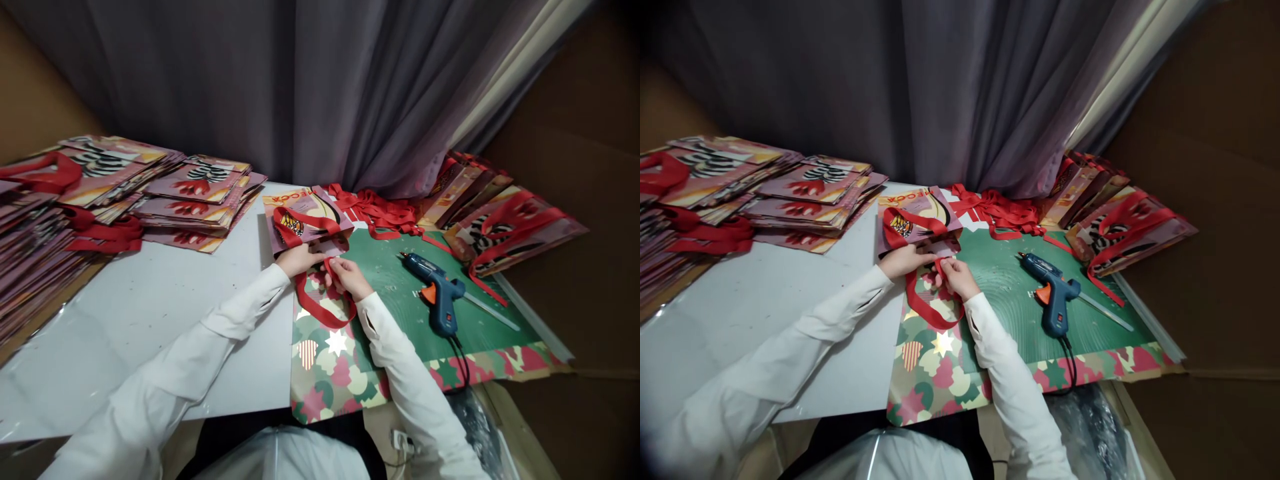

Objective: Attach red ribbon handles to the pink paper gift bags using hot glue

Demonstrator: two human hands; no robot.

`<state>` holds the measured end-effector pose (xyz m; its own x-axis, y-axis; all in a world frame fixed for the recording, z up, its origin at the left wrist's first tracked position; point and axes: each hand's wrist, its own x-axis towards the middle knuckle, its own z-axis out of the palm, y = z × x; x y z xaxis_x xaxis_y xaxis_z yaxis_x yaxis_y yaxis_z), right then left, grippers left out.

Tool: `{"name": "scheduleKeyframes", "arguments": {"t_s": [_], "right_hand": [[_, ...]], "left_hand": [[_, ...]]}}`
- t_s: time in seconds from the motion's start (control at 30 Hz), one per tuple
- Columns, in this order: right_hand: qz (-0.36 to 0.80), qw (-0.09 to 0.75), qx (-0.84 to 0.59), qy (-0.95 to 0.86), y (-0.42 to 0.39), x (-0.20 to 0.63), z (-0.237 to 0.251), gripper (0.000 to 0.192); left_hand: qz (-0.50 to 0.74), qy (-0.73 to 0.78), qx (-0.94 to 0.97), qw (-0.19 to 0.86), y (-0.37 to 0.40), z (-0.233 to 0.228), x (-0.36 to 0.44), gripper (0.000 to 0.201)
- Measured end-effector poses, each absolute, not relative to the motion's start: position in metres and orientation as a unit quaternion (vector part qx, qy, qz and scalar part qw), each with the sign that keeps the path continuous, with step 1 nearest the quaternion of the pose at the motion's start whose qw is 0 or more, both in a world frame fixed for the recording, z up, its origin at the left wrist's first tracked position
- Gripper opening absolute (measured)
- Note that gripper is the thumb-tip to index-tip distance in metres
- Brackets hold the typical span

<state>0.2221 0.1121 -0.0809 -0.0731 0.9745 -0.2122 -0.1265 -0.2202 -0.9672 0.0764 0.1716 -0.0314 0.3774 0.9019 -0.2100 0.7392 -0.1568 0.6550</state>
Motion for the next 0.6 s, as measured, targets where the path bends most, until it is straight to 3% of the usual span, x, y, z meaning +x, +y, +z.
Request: {"name": "scheduleKeyframes", "arguments": {"t_s": [0.6], "right_hand": [[0.584, 0.438, -0.503, -0.462, 0.115, 0.233, -0.079, 0.037]], "left_hand": [[0.117, 0.543, 0.759, 0.339, 0.167, -0.025, 0.076, 0.030]]}}
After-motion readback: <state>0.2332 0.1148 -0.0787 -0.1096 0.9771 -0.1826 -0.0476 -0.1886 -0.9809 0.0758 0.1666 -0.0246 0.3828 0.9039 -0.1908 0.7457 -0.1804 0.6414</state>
